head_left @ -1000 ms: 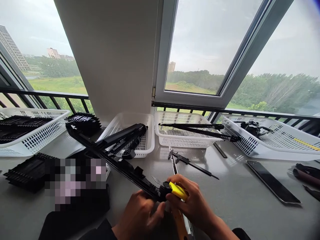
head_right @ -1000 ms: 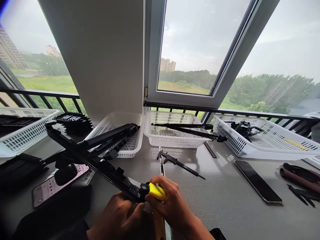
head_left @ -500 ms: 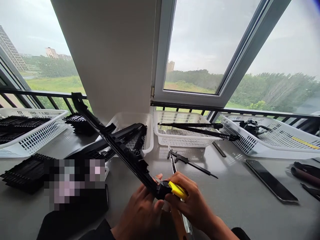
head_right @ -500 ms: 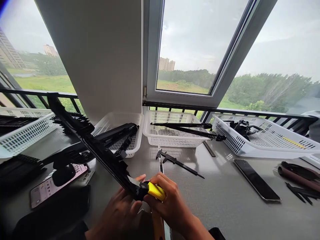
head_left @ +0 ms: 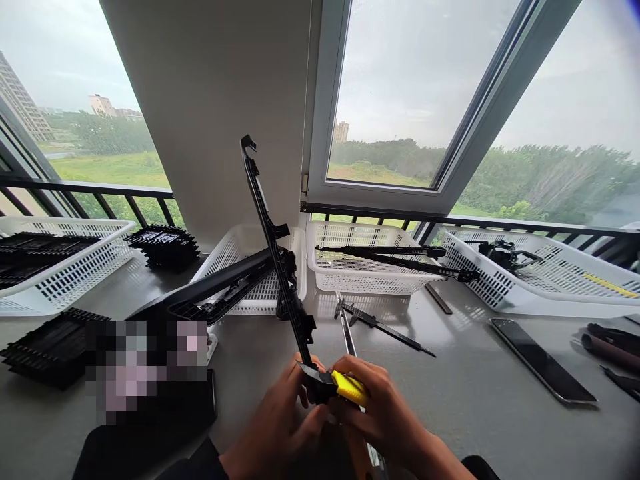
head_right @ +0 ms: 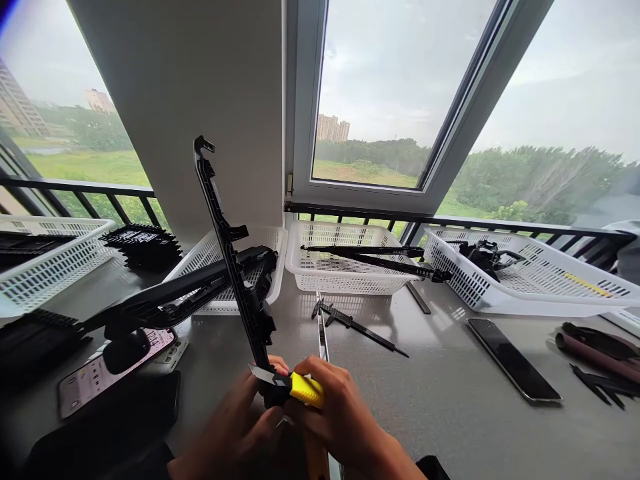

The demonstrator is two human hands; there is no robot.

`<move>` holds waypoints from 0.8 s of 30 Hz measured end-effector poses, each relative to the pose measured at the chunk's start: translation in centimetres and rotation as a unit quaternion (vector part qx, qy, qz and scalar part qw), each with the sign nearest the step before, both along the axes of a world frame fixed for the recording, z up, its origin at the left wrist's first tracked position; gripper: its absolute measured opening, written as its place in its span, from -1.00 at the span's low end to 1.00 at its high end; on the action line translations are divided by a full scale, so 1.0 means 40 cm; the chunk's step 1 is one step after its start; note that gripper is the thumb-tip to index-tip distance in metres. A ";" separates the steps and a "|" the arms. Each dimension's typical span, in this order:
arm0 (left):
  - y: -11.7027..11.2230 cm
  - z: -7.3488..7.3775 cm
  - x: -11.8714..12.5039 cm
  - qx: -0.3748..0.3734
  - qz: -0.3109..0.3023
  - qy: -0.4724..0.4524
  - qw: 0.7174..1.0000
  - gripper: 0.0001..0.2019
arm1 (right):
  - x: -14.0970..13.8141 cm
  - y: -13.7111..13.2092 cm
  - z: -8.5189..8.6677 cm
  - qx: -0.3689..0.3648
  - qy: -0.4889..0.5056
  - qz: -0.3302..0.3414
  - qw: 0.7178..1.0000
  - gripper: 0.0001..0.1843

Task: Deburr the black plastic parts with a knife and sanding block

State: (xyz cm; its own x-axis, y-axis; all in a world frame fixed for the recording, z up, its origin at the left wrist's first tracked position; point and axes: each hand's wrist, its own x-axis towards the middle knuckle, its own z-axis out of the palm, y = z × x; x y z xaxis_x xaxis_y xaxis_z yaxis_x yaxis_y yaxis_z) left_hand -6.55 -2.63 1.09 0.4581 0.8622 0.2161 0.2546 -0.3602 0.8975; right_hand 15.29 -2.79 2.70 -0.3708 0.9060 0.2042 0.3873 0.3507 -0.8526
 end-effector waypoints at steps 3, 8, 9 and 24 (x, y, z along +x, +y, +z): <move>0.001 0.005 0.001 -0.015 -0.021 -0.026 0.999 -0.64 | 0.007 0.000 0.004 0.015 -0.016 -0.007 1.000 -0.92; 0.003 0.020 -0.001 -0.008 -0.031 -0.041 0.999 -0.60 | 0.021 0.008 0.018 0.058 -0.024 -0.036 0.997 -0.74; 0.004 0.021 -0.001 -0.004 -0.031 -0.044 0.999 -0.59 | 0.021 0.009 0.020 0.060 -0.024 -0.036 0.997 -0.69; 0.010 0.015 -0.004 0.057 0.022 -0.042 0.997 -0.56 | 0.030 0.018 0.002 0.096 -0.037 -0.088 0.991 -0.64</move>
State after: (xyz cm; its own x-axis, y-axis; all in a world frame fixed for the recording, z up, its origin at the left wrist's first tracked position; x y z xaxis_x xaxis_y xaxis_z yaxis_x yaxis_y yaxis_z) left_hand -6.70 -2.25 1.68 0.3968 0.8490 0.3490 0.1986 -0.4506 0.8703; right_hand 16.51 -2.07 2.79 -0.2301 0.9051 0.3575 0.5154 0.4249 -0.7442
